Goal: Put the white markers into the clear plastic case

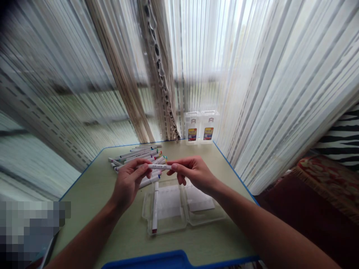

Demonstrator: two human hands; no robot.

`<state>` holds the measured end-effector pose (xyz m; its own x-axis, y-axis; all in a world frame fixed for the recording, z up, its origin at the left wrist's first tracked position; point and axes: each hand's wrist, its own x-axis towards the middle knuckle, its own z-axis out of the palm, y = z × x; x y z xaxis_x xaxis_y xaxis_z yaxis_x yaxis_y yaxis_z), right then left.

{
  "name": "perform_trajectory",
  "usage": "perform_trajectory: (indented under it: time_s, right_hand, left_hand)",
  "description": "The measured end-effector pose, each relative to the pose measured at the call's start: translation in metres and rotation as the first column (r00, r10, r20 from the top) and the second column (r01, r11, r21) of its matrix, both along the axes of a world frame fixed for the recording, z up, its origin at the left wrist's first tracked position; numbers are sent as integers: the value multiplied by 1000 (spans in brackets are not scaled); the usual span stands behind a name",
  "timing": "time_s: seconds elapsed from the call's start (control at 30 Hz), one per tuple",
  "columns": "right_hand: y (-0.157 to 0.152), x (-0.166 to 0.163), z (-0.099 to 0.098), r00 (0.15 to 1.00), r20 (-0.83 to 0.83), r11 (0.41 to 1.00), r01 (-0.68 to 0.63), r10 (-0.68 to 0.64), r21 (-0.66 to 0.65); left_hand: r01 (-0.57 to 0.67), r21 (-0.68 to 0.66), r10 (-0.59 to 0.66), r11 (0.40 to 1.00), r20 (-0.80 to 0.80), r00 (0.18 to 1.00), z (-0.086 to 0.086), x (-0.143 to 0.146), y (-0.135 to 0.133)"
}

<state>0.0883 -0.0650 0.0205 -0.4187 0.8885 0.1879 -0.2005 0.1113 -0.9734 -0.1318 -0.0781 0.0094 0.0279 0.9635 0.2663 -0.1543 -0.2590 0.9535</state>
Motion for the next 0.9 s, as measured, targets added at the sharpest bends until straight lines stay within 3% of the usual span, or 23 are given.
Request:
perform_trajectory:
  time_s: [0.27,0.6,0.9]
  right_hand:
    - [1,0,-1,992,-112,994,-75,65,-83]
    - [5,2,-4,999,-39,1000,12,-12,3]
    - [13,1,-4,980,-143,987,128,-141,-95]
  left_hand:
    - [7,-37,-4,999,82,997,4,4,-1]
    - [29,-67,-19,997,133,991,6,7,-3]
    - [48,24,-50,999,98,994,4,7,-6]
